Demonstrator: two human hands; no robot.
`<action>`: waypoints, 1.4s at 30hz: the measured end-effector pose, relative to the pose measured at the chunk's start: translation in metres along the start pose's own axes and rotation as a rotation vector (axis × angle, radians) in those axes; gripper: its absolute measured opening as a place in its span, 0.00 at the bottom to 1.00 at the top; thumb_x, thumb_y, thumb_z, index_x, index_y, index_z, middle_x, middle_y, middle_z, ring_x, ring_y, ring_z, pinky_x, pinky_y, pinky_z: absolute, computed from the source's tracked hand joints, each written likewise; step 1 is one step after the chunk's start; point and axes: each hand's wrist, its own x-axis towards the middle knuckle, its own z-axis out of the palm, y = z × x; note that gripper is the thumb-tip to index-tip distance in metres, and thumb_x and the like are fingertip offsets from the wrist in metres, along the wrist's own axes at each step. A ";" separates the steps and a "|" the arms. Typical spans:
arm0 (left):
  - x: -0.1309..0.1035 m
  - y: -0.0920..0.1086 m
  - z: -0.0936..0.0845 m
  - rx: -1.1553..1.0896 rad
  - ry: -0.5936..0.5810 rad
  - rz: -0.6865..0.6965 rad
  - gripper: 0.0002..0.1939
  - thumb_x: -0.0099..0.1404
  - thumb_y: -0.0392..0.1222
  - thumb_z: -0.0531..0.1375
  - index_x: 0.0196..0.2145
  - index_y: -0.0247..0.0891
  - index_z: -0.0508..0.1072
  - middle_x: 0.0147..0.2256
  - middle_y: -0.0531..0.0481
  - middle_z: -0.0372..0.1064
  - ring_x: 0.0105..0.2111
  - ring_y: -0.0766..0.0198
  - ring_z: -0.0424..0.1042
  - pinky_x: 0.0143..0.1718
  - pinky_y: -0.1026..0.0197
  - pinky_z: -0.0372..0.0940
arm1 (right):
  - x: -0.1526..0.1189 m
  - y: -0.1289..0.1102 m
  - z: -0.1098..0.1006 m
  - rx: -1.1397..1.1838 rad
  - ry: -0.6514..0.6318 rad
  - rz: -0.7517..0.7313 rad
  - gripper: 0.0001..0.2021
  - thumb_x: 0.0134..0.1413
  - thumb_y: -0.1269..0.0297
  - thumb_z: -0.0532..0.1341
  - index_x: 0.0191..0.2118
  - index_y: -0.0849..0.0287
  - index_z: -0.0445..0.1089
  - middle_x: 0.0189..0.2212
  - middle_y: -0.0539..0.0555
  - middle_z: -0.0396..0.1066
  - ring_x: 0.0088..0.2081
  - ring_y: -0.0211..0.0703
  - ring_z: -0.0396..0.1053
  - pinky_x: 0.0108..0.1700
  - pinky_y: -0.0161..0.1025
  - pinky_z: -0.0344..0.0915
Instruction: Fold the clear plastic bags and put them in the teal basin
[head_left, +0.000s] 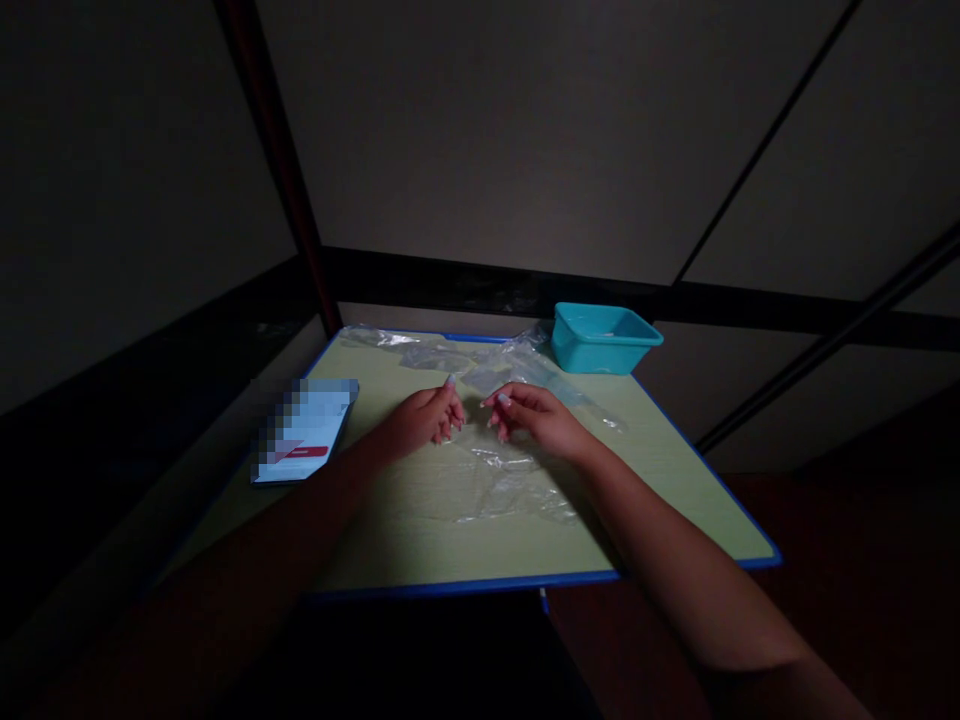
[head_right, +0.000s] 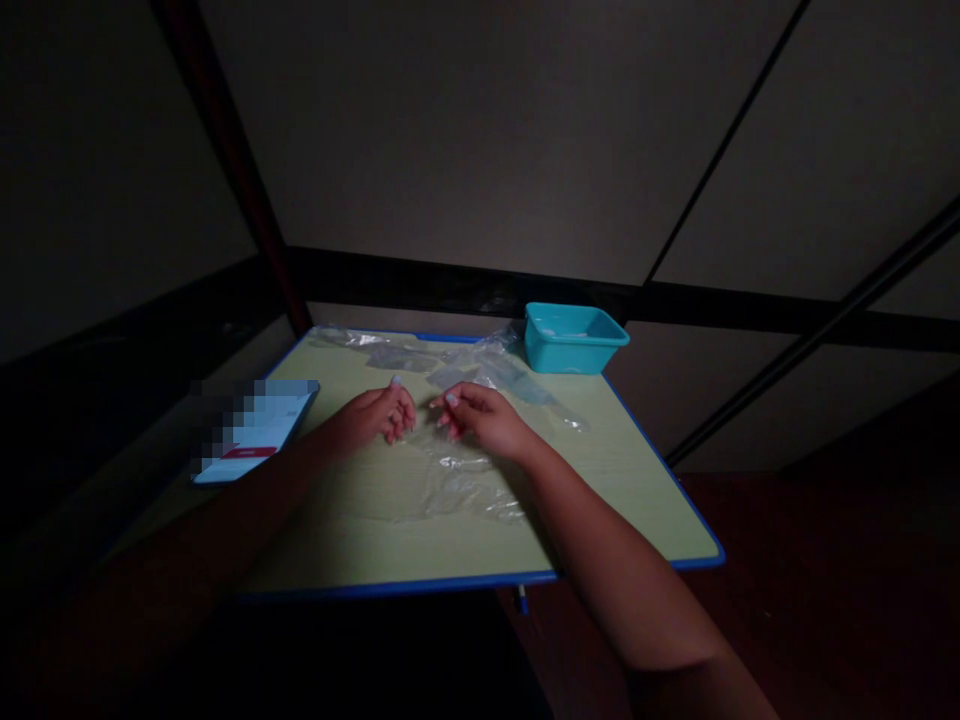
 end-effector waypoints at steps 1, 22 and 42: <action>0.001 0.001 0.000 -0.063 0.000 -0.040 0.32 0.58 0.69 0.45 0.23 0.35 0.65 0.21 0.50 0.65 0.18 0.68 0.63 0.19 0.66 0.60 | -0.001 0.000 0.003 0.062 -0.044 0.043 0.18 0.50 0.49 0.59 0.36 0.60 0.67 0.27 0.51 0.68 0.23 0.35 0.66 0.27 0.35 0.64; -0.007 -0.003 0.002 0.448 -0.064 0.423 0.12 0.62 0.46 0.53 0.28 0.36 0.69 0.29 0.51 0.67 0.32 0.64 0.67 0.34 0.63 0.62 | -0.008 -0.013 -0.024 -0.606 -0.349 0.029 0.13 0.42 0.59 0.66 0.33 0.62 0.68 0.30 0.50 0.67 0.33 0.37 0.63 0.36 0.33 0.60; -0.019 0.002 0.016 0.679 -0.307 0.666 0.11 0.61 0.45 0.58 0.40 0.41 0.73 0.39 0.47 0.66 0.43 0.59 0.62 0.46 0.57 0.57 | -0.008 -0.009 -0.025 -1.035 -0.307 0.080 0.07 0.39 0.68 0.68 0.29 0.58 0.71 0.29 0.50 0.69 0.39 0.44 0.61 0.42 0.39 0.54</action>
